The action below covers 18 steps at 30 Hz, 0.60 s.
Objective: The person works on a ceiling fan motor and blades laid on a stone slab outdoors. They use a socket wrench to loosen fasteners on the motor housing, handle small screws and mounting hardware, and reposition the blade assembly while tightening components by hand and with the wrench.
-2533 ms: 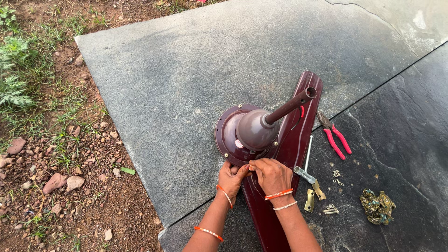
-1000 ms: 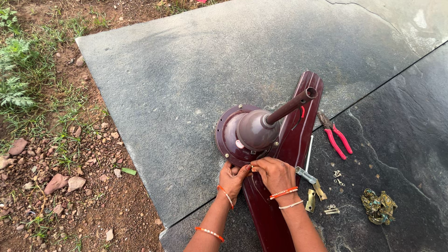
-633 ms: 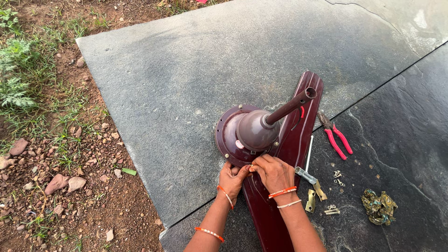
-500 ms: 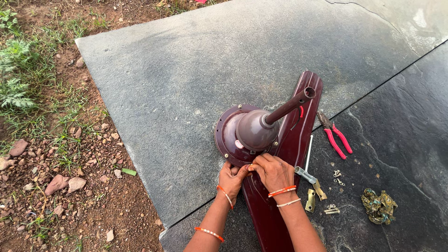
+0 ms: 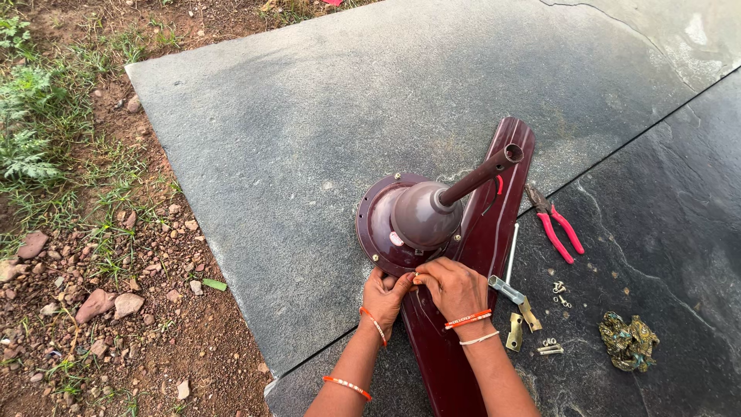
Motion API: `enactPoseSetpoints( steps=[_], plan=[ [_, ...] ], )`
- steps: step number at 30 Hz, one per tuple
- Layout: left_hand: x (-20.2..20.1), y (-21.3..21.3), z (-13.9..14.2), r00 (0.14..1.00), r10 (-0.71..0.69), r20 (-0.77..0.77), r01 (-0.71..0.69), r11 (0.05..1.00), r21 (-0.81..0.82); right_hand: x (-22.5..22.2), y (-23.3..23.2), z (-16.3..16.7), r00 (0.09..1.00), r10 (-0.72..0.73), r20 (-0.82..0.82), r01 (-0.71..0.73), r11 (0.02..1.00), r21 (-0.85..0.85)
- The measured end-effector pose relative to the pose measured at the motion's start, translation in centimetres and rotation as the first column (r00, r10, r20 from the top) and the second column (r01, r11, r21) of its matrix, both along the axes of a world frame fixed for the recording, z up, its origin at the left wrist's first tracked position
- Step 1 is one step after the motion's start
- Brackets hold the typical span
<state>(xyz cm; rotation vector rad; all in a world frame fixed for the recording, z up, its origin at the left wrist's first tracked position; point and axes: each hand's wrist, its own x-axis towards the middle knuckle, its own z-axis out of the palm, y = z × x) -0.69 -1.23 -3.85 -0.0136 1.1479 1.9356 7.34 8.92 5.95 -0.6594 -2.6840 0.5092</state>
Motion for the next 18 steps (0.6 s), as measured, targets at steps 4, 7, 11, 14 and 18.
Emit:
enactPoseSetpoints(
  steps=[4,7,11,14,18],
  plan=[
    [0.04,-0.01,-0.09,1.0,-0.001,0.005,0.001,1.0,0.004,-0.22,-0.02,0.5,0.999,-0.024,0.033,0.024,1.0,0.013],
    [0.03,-0.06,-0.19,1.0,0.004,-0.001,-0.004,1.0,0.004,-0.16,-0.15,0.75,1.0,-0.031,0.003,0.031,0.999,-0.032],
    [0.03,-0.01,-0.25,1.0,0.005,-0.012,-0.005,1.0,-0.005,0.41,-0.07,0.73,0.998,0.056,-0.042,-0.057,0.998,-0.005],
    [-0.02,0.0,-0.29,1.0,-0.011,-0.016,0.011,1.0,-0.021,0.3,-0.1,0.34,0.999,0.032,-0.035,-0.031,0.999,0.025],
    [0.0,0.04,-0.36,1.0,-0.002,0.009,0.002,1.0,-0.018,0.04,-0.09,0.34,0.999,-0.032,0.027,0.032,0.999,-0.002]
  ],
)
